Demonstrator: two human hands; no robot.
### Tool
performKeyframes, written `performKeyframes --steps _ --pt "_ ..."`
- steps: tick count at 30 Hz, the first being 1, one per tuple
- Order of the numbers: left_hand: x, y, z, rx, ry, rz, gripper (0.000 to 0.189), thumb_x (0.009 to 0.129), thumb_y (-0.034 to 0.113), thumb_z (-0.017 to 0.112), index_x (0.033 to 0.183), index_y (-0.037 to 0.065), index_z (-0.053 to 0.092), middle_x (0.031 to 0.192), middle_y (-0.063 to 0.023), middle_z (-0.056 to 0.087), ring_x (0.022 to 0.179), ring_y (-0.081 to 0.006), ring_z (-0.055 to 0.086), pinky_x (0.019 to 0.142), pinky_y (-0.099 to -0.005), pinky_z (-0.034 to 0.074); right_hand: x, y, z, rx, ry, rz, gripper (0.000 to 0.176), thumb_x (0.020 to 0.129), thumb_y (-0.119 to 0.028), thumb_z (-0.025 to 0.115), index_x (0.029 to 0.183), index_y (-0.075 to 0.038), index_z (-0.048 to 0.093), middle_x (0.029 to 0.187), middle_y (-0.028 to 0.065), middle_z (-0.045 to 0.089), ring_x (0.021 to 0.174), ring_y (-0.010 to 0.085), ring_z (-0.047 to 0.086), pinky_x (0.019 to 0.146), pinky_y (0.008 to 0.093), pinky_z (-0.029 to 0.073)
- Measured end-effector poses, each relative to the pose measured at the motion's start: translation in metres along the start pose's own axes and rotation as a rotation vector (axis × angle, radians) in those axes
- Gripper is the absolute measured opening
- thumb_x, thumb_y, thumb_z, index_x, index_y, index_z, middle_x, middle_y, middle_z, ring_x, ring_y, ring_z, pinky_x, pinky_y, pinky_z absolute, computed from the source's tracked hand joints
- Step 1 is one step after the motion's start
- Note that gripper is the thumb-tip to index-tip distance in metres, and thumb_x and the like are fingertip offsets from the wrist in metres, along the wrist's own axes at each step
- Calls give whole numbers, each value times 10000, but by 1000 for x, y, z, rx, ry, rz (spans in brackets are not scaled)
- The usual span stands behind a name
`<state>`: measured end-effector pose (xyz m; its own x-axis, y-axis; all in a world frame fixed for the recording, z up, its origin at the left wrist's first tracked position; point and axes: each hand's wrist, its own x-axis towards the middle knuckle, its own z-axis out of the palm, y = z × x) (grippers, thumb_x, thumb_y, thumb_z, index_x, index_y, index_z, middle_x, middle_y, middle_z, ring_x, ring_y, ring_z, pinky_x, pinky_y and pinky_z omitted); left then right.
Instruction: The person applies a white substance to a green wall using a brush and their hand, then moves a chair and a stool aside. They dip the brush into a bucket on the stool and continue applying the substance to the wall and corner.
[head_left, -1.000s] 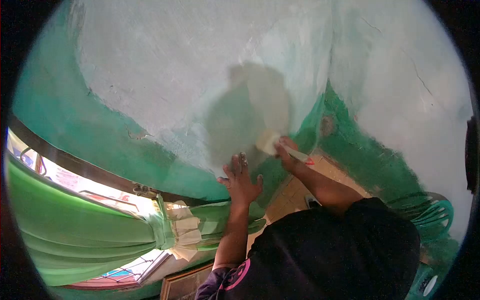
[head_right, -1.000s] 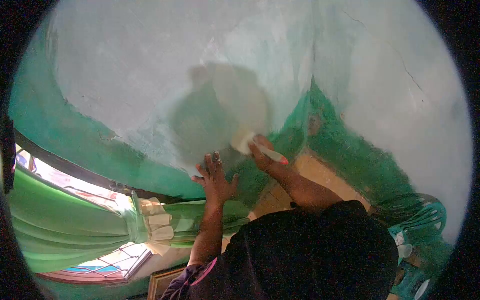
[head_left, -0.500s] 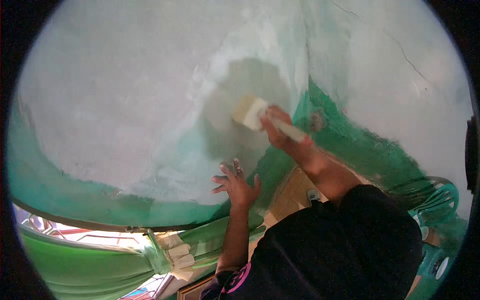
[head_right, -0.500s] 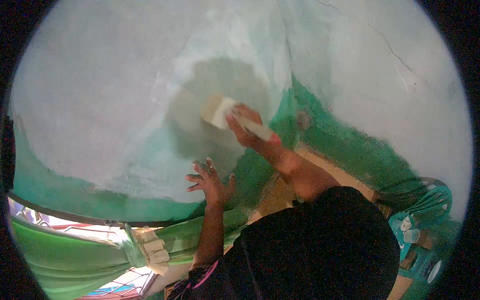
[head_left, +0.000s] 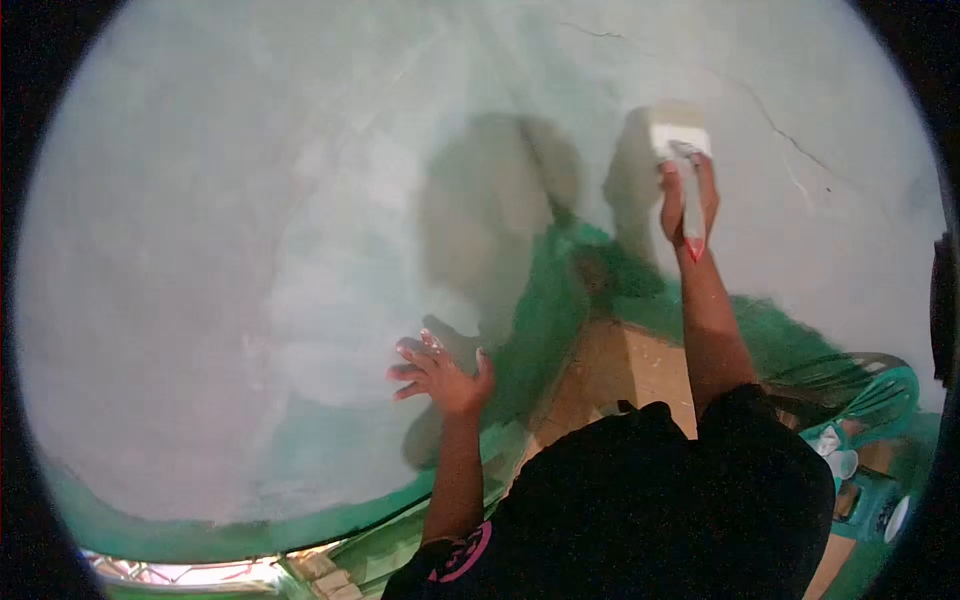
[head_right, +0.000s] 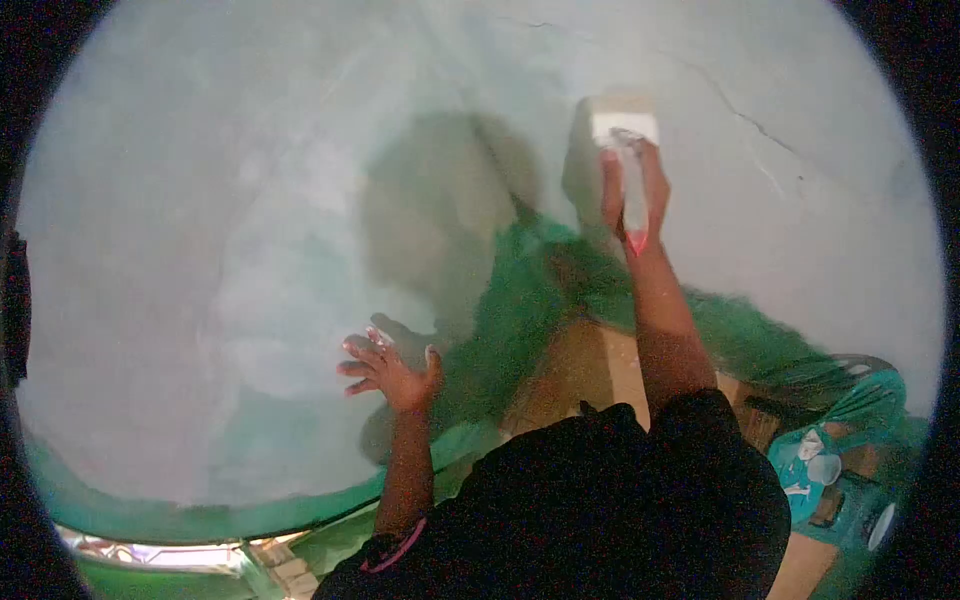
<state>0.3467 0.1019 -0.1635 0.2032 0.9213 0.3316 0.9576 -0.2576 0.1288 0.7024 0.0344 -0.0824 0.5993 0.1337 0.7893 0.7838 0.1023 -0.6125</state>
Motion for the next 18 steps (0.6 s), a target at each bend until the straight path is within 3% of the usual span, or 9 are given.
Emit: performKeyframes --steps 2,3,5,7,9,11,12,16,18 --pt "15 29 4 -25 -15 26 989 680 503 600 1430 70 121 1425 -343 -48 1200 -660 -139 808 -799 -55 19 30 -27 -104 94 -128 157 838 -134 556 950 -25 564 785 124 598 698 257 597 640 330 471" --pt "-25 -15 -19 -10 -63 -38 1003 675 494 611 1432 74 104 1428 -339 -53 1212 -648 -133 821 -793 -56 -20 -8 -36 -199 -69 -160 180 820 -132 580 963 -24 566 810 142 602 720 280 601 656 334 474" --pt "-30 -13 -26 -13 -69 -44 1018 671 486 623 1435 79 87 1431 -334 -58 1225 -635 -127 834 -786 -57 -67 36 -55 -349 -233 -206 241 778 -138 637 975 -17 566 870 191 600 779 338 602 682 366 479" --pt "-35 -33 -36 -20 -107 -60 1033 670 468 641 1436 81 66 1434 -326 -72 1236 -623 -125 836 -785 -55 -120 1 -65 -183 -334 8 198 781 -123 621 935 -13 564 826 194 593 714 348 602 658 372 484" --pt "-37 -26 -45 -1 -115 -46 1033 672 464 646 1436 80 68 1435 -322 -82 1241 -615 -127 842 -782 -53 -140 -3 -86 -182 -402 -63 207 809 -153 597 968 -25 568 861 187 590 767 336 607 657 382 484" --pt "-47 -17 -63 33 -138 -43 1033 673 460 651 1437 79 69 1436 -317 -93 1247 -607 -130 848 -779 -51 -142 -14 -107 -172 -609 234 200 827 -158 574 953 -2 568 785 185 594 698 344 608 625 378 484" --pt "-46 -7 -74 45 -189 -71 1039 676 467 649 1437 79 57 1434 -317 -104 1247 -604 -135 853 -776 -53 -132 -10 -108 -46 -416 78 199 832 -155 561 929 18 570 743 181 601 642 340 605 602 371 484" --pt "-44 3 -92 64 -222 -62 1073 678 484 646 1435 71 7 1428 -323 -122 1256 -588 -149 855 -774 -61 -32 -89 -129 -59 -292 231 193 833 -155 561 901 25 581 787 184 614 676 325 610 624 359 487" --pt "-30 15 -85 15 -171 13 1080 680 487 644 1432 65 -6 1427 -325 -119 1266 -575 -145 872 -765 -53 -1 -91 -129 25 -33 126 198 821 -133 551 939 21 590 792 159 595 693 246 589 651 303 458"
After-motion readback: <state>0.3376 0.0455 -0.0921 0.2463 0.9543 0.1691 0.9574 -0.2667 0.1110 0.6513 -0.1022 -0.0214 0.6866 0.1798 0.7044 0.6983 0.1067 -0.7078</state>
